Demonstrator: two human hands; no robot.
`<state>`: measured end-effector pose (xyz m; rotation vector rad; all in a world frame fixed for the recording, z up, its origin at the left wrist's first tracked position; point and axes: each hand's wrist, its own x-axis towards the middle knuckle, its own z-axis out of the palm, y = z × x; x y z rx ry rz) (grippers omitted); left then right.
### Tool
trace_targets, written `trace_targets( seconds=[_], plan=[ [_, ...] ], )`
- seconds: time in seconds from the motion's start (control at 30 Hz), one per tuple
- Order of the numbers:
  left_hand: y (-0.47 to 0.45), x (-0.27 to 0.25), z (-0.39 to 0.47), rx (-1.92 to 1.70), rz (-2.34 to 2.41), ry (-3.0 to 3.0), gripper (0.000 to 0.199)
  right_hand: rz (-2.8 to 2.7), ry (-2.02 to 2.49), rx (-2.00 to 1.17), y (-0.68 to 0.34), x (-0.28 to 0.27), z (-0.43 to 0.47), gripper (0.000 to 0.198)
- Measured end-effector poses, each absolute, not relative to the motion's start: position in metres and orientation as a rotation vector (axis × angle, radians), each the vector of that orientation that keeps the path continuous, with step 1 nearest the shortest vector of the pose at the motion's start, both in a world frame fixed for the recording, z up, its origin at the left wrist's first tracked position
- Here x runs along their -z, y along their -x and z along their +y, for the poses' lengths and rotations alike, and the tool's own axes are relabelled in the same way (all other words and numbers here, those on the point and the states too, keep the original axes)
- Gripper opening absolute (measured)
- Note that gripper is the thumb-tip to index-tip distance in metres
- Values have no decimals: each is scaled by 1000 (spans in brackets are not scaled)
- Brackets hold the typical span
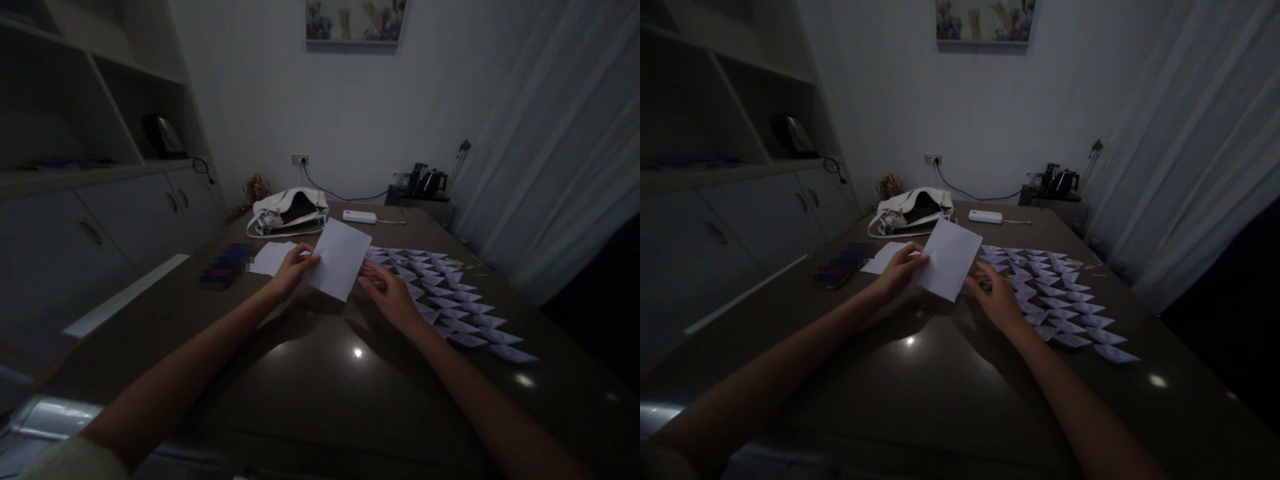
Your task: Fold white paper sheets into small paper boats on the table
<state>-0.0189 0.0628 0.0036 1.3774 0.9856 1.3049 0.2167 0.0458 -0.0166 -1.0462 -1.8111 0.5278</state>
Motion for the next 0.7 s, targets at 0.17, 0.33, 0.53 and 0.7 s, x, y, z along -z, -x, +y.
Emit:
trace_targets(
  seconds=[0.17, 0.33, 0.53, 0.7],
  plan=[
    [13, 5, 59, -1129, 996, -1419, 41, -1683, 963, -756, -216, 17, 48, 29],
    [13, 11, 60, -1004, 955, -1569, 38, -1636, 976, -769, -217, 21, 50, 28],
    [17, 14, 66, -1049, 902, -1545, 39, -1710, 992, -794, -217, 18, 47, 27],
    [19, 20, 70, -1040, 891, -1314, 41, -1713, 950, -894, -213, 16, 43, 28]
  ],
)
